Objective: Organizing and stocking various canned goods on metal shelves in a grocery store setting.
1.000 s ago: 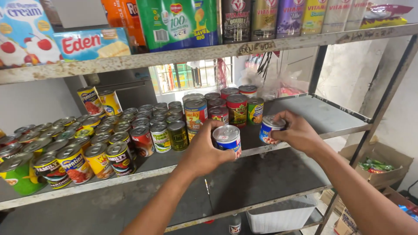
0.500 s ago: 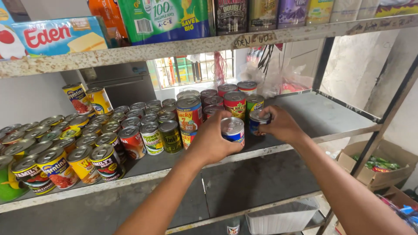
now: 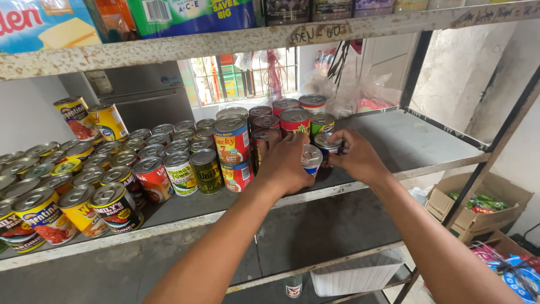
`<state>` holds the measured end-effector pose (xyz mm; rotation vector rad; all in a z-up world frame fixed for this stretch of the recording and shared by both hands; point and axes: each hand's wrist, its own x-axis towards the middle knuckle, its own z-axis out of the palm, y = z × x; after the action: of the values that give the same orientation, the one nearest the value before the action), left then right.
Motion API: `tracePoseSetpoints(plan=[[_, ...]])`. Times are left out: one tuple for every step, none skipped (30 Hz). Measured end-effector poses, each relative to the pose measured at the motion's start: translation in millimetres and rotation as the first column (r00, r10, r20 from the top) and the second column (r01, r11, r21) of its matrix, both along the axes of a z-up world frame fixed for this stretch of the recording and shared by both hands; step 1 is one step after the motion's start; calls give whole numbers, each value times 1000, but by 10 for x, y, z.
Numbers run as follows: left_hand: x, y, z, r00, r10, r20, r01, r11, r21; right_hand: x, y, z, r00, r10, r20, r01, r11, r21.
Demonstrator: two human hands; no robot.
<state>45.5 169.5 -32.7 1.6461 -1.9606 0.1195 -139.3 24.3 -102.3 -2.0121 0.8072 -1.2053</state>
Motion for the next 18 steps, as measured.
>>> tracePoseSetpoints(plan=[[-25, -23, 5, 1000, -1, -1, 1, 1000, 1, -1, 17, 3, 1000, -1, -1, 1, 1000, 1], [-51, -47, 10, 998, 28, 52, -27, 999, -19, -4, 33, 7, 999, -27, -24, 26, 999, -39], [-78, -75, 23, 993, 57, 106, -53, 998, -41, -7, 45, 16, 998, -55, -44, 52, 995, -81], [-89, -108, 45, 993, 54, 107, -50, 998, -42, -6, 73, 48, 997, -58, -42, 54, 995, -81], [-100, -132, 57, 987, 78, 144, -72, 996, -43, -5, 109, 68, 998, -57, -39, 55, 997, -54], [-111, -156, 68, 978, 101, 180, -95, 995, -45, -3, 145, 89, 998, -56, -36, 55, 998, -26], [-104, -192, 36, 979, 100, 180, -94, 995, -42, 3, 164, 90, 998, -56, -37, 55, 998, -24], [-96, -227, 5, 973, 93, 211, -82, 995, -64, 8, 185, 92, 998, -50, -36, 50, 999, 12], [-87, -270, -12, 966, 89, 242, -69, 994, -90, 17, 192, 113, 999, -42, -34, 44, 998, 43], [-79, -289, -29, 966, 91, 241, -70, 993, -92, 21, 203, 130, 999, -42, -34, 43, 998, 41], [-76, -313, -45, 956, 97, 277, -71, 992, -103, 19, 215, 145, 997, -59, -49, 60, 998, 21], [-73, -338, -61, 944, 104, 313, -72, 991, -113, 16, 224, 159, 995, -77, -64, 77, 997, 1], [-77, -328, -54, 944, 101, 315, -70, 992, -109, 10, 235, 153, 995, -79, -63, 79, 997, 5], [-79, -319, -48, 933, 109, 342, -72, 990, -120, 5, 247, 146, 990, -109, -89, 106, 994, -38], [-70, -313, -36, 922, 119, 369, -75, 988, -133, 12, 251, 147, 984, -140, -113, 131, 988, -83], [-63, -340, -65, 921, 118, 371, -74, 989, -131, 15, 205, 133, 984, -140, -111, 132, 988, -81], [-58, -354, -105, 920, 125, 371, -54, 979, -196, 15, 167, 113, 989, -119, -90, 115, 992, -51], [-51, -367, -147, 920, 132, 370, -34, 965, -261, 18, 131, 92, 993, -98, -68, 97, 995, -21]])
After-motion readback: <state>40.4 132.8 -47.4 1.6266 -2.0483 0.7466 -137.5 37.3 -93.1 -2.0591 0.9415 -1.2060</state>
